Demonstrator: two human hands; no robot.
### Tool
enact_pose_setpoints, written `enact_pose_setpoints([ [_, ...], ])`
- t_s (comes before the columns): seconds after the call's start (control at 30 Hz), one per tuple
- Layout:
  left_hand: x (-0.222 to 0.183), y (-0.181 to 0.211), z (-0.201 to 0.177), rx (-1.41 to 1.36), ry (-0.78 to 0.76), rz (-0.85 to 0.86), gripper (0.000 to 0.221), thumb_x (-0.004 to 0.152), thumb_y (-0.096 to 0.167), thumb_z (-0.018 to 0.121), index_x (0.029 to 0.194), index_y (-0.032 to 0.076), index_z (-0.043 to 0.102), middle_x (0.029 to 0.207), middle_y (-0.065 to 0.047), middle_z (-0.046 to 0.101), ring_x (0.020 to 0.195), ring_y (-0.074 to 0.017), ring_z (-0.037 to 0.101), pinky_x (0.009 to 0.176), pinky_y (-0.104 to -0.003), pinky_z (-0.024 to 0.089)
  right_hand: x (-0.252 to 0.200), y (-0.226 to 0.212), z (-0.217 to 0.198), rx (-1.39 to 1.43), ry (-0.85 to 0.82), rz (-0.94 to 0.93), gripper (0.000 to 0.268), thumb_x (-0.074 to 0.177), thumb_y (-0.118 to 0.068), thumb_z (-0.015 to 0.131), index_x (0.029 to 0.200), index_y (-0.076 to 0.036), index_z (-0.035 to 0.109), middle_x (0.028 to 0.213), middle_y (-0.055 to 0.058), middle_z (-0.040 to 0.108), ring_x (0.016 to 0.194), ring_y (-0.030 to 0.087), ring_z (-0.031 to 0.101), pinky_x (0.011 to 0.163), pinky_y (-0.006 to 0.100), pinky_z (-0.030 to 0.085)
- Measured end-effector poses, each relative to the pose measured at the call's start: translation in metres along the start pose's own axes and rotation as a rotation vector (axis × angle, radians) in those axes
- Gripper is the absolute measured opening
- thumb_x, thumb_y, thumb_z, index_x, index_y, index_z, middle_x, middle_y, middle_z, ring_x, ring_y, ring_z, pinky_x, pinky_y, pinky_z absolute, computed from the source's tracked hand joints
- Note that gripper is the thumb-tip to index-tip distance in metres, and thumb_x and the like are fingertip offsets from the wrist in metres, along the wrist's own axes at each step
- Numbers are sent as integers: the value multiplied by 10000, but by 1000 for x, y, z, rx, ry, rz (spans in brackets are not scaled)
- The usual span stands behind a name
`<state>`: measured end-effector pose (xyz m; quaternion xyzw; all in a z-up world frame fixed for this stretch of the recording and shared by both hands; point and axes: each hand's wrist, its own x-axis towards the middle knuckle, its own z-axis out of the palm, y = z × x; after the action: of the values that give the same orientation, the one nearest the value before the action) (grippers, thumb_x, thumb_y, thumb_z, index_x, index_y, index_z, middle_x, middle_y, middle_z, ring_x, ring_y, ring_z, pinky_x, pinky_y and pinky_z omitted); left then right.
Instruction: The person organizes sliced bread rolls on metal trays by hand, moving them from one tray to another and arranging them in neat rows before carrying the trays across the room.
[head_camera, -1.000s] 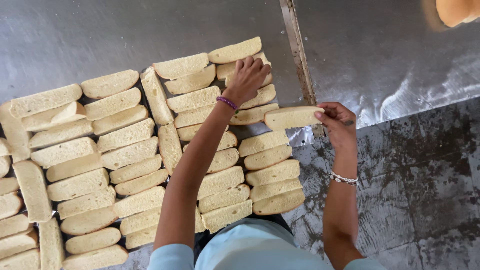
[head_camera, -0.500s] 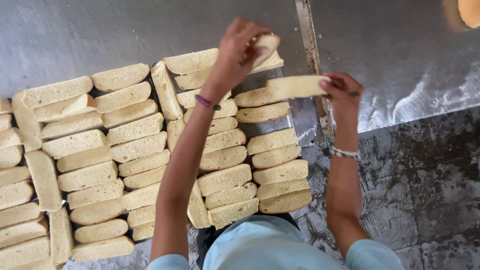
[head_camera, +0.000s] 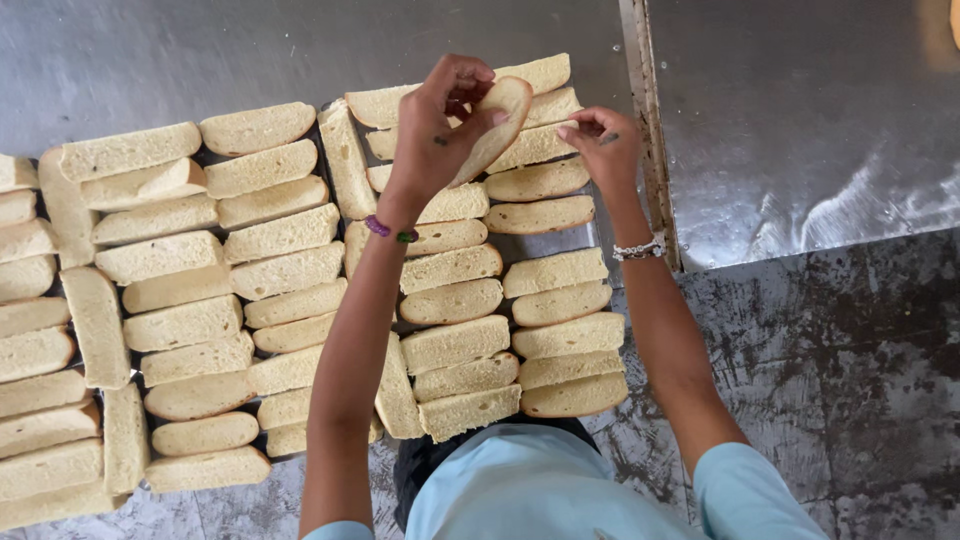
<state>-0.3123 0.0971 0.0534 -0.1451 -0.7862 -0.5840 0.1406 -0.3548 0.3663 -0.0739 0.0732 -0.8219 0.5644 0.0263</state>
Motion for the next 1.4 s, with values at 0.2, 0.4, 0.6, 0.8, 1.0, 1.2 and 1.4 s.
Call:
enact_pose_setpoints([
  [0.2, 2, -7, 34, 55, -70, -8, 364, 895, 113, 847, 1163, 60, 606, 1080, -117, 786, 996, -217, 788, 789, -306, 649, -10, -40, -25, -120, 136, -65, 239, 981, -199, 838, 1167, -51, 816, 1059, 114, 703, 774, 129, 593, 648, 231, 485],
  [0.4, -3, 12, 84, 12, -250, -13, 487, 915, 124, 843, 1273, 60, 520, 1055, -130, 772, 1008, -272, 783, 834, -340, 625, -41, -116, -60, 333, -241, -69, 363, 966, 9, 768, 1314, -34, 676, 1212, 74, 696, 1078, 129, 695, 869, 243, 603],
  [0.6, -36, 18, 77, 52, -163, 246, 650, 813, 2, 781, 1382, 10, 466, 1272, -244, 651, 1201, -336, 630, 1059, -432, 522, -93, -110, -72, 102, -116, 305, 224, 902, 14, 755, 1120, -34, 737, 1060, 54, 786, 971, 143, 787, 820, 271, 621],
  [0.8, -97, -14, 54, 304, -238, -86, 218, 886, -83, 696, 1080, 16, 714, 1116, -124, 741, 1058, -297, 665, 959, -409, 565, -139, -64, -52, 215, -77, 297, 277, 894, -28, 805, 1158, -11, 725, 1009, 74, 743, 884, 115, 695, 759, 240, 601],
  [1.0, -123, -34, 84, 310, -313, 9, 113, 897, 9, 726, 1004, 42, 738, 1096, -120, 728, 1042, -286, 657, 946, -364, 563, -142, -53, -40, -319, -44, 233, 359, 840, -130, 913, 1152, -63, 748, 862, 77, 720, 732, 137, 641, 686, 300, 520],
  [1.2, -138, -11, 88, 504, -359, 79, 348, 757, 147, 829, 1074, 53, 720, 1224, -174, 638, 1157, -367, 554, 998, -450, 468, -136, -45, -31, -318, 16, 132, 418, 749, -136, 945, 1041, -42, 661, 927, 49, 646, 806, 140, 599, 709, 284, 517],
  [1.4, -138, -2, 85, 513, -364, 46, 296, 805, 135, 809, 1072, 58, 707, 1266, -163, 614, 1185, -365, 535, 1022, -458, 460, -137, -31, -34, -255, -1, 159, 510, 750, -198, 951, 1148, -55, 666, 1007, 76, 613, 796, 147, 586, 703, 281, 538],
])
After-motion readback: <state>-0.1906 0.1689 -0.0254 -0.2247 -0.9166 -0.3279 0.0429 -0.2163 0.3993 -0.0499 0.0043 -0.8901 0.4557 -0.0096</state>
